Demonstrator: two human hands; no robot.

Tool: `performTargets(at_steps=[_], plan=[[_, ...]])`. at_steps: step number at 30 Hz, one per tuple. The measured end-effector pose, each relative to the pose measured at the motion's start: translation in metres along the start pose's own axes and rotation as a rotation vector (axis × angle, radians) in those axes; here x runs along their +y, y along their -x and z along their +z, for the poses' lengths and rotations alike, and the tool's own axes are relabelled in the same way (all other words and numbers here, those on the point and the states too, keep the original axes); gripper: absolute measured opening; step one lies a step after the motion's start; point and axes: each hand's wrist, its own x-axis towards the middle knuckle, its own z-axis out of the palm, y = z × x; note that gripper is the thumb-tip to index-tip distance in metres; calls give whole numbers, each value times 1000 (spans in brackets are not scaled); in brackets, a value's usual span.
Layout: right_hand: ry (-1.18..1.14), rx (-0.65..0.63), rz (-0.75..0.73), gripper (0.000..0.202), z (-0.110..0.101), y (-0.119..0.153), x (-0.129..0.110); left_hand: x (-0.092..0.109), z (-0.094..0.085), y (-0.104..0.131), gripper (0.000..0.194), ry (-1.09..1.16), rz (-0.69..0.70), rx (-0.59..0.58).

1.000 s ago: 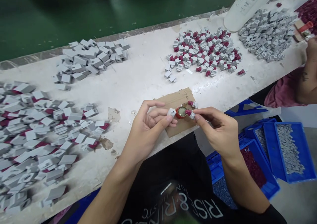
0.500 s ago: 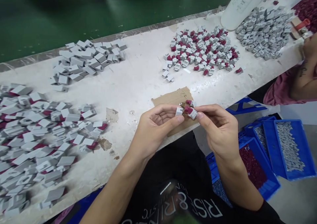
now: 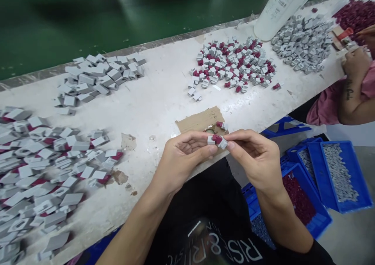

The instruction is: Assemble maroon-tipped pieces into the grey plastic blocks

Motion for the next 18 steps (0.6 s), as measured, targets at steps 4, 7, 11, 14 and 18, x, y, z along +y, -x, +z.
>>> performTargets(at_steps=[4,7,11,14,18], plan=[[-3,15,1,21,0,2,-1,-1,3,-1,13,37,-13,-15],[16,15,-5,21,-1,3,-3,0,3,0,12,31,2,-20],[38,-63,-8,22,-6,4,-6,7,2,3,14,-39,51,-69],[-14,-89,-10,22,-8,2,-3,12,-1,5,16,-77,81,-70],[-87,-160,17,20,-4,2,3,17,-6,9,17,-132,80,-56]])
